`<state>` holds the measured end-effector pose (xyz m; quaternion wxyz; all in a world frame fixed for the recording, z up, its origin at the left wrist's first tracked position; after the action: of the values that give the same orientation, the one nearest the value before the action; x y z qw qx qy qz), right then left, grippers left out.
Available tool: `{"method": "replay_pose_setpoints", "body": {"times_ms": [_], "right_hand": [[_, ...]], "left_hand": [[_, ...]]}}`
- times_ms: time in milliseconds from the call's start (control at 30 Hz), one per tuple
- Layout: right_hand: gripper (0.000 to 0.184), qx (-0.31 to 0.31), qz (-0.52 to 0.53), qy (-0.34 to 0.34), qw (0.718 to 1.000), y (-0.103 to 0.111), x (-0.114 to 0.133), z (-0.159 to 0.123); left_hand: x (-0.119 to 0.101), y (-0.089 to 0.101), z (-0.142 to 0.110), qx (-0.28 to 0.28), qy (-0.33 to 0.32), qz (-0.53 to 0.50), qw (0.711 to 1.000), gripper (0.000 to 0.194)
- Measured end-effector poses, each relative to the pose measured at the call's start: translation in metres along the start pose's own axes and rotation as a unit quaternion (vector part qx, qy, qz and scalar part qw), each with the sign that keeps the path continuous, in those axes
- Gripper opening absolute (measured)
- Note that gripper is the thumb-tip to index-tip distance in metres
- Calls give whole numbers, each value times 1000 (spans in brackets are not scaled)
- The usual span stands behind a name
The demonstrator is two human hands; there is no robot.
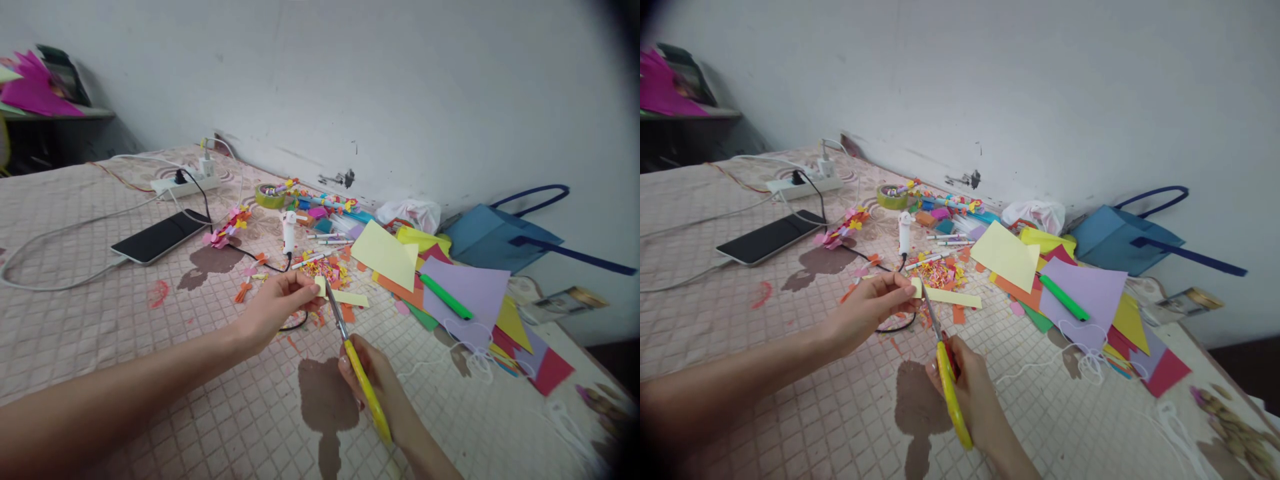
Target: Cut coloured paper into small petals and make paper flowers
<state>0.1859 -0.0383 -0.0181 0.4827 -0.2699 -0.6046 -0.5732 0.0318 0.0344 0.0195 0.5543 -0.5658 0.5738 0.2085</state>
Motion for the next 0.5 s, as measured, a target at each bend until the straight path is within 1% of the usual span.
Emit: {"method": "replay_pose_setpoints", "body": {"times_ms": [200,367,500], "right_hand": [[28,-17,-33,29,999,3,1,1],[25,-21,-25,19,999,3,-6,1],[27,-12,-29,9,999,2,-4,0]], "left_hand": [[-1,-1,-1,-1,6,-8,1000,17],[-1,0,-1,-3,5,-4,1000,19],[0,0,0,3,5,2,1000,19]]}}
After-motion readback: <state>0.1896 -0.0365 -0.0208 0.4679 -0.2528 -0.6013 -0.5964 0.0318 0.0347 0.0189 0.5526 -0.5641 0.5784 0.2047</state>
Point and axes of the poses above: each hand's wrist, its own z-axis towards the middle knuckle, its own y-axis out of the back of the hand, x = y × z, the point moved 7 cm from there along z, towards the middle knuckle, and after that the axes turned 15 degrees about y, right-handed, at the moved point
